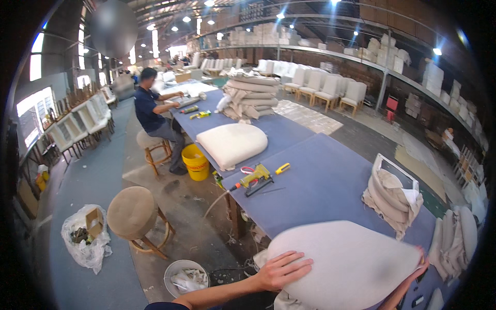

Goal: The person staples fabric onto chair cushions using a staple gun. They smooth the fabric, pull it taut, and secure it to the cushion base. The person also uses scissors to trim excess fabric and a screwdriver to adjust the cushion. They repeat this process for multiple cushions.

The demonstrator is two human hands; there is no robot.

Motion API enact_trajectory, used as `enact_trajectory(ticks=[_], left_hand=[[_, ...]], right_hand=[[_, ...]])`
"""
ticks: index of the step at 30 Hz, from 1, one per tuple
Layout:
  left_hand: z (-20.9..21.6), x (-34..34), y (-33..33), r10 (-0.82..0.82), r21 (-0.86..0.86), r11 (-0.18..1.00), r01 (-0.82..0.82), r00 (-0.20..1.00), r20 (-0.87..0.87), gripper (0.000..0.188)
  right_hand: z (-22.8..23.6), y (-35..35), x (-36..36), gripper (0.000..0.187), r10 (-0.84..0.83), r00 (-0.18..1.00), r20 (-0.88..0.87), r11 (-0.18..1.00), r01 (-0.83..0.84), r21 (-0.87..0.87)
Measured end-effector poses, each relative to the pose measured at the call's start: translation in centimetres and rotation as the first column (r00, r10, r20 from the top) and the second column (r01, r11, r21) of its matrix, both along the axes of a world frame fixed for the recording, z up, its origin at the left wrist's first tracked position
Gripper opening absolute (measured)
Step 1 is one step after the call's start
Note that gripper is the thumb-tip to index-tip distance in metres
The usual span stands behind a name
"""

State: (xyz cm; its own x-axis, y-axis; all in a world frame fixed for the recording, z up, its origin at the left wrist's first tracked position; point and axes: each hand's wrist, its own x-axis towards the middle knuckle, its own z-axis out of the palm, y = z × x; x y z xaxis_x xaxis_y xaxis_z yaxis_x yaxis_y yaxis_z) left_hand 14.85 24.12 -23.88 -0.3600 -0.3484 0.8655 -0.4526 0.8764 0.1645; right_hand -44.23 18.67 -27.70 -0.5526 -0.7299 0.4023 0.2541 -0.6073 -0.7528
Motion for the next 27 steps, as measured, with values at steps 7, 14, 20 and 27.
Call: enact_trajectory(ticks=[7,14,20,27], left_hand=[[-4.6,-1.7,6.0,-0.005,0.576,0.684,0.448,0.793,-0.61,0.06],[-3.0,2.2,13.5,0.074,0.737,0.419,0.53,0.789,-0.61,0.069],[-0.3,8.3,14.7,0.079,0.936,0.343,-0.084,0.995,0.06,0.038],[7.6,4.3,19.9,0.19,0.806,0.584,0.098,0.948,-0.253,0.078]], right_hand=[[17.2,2.9,8.4,0.06,0.146,0.87,-0.472,0.934,-0.278,-0.225],[8.0,-2.3,9.1,0.072,0.307,0.939,-0.153,0.856,-0.343,-0.387],[6.6,-1.9,19.8,0.066,0.319,0.939,-0.131,0.87,-0.345,-0.353],[17.6,8.9,37.6,0.081,-0.211,0.77,-0.602,0.934,-0.022,-0.356]])
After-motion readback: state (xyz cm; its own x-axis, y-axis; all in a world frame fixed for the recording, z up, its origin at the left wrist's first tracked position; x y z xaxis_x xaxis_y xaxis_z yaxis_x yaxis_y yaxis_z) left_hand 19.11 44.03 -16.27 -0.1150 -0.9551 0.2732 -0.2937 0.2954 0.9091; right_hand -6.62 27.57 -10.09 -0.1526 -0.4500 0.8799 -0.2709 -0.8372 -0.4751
